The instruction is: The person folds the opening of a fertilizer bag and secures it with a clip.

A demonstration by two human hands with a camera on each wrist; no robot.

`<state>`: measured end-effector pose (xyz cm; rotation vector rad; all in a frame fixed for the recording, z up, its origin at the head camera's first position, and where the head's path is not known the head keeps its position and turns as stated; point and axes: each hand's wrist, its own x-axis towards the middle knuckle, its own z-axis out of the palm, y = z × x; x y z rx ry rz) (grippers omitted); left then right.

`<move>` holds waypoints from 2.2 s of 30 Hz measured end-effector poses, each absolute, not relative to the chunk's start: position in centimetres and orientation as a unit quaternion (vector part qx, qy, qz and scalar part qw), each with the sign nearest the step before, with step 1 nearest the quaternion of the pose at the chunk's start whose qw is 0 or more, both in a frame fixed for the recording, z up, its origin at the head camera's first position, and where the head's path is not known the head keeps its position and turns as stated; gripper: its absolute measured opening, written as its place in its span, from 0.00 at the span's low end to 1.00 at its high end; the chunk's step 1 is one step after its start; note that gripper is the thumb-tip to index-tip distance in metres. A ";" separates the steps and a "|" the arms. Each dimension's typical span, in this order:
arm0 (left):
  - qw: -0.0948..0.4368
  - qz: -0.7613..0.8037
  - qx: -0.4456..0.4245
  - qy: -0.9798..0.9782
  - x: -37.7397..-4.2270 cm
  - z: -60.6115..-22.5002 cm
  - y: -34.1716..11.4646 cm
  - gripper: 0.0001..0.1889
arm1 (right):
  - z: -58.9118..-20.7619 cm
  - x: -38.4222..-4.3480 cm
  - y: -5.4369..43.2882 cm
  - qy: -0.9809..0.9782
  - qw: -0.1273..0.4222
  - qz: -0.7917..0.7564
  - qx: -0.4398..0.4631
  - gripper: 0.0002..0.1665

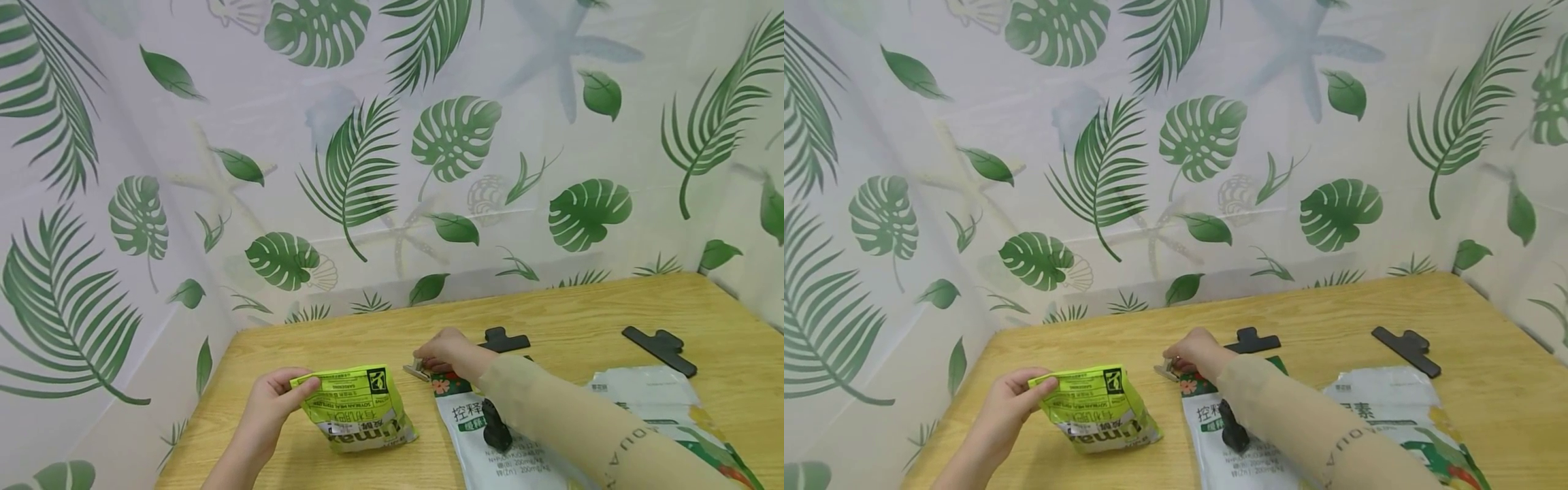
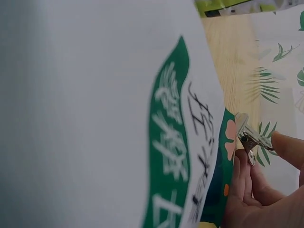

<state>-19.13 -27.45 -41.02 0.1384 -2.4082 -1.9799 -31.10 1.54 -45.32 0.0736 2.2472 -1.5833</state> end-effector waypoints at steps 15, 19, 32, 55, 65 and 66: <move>0.002 -0.629 0.049 -0.776 -19.3 -40.4 -27.5 0.07 | -44.0 -30.8 1.9 0.789 0.214 -0.575 0.031 0.15; -0.001 -0.629 0.051 -0.776 -19.4 -40.1 -27.5 0.07 | -43.9 -31.2 2.2 0.766 0.233 -0.598 0.042 0.18; -0.007 -0.635 0.052 -0.771 -19.3 -40.2 -27.5 0.07 | -43.4 -31.0 2.2 0.725 0.256 -0.635 0.078 0.28; -0.004 -0.628 0.053 -0.776 -19.2 -40.3 -27.4 0.05 | -40.5 -30.6 2.7 0.732 0.281 -0.621 -0.017 0.19; -0.002 -0.632 0.051 -0.774 -19.2 -40.4 -27.4 0.07 | -39.3 -30.5 2.2 0.734 0.280 -0.618 -0.029 0.22; -0.002 -0.633 0.049 -0.773 -19.2 -40.4 -27.4 0.07 | -39.3 -30.5 2.1 0.734 0.279 -0.619 -0.026 0.22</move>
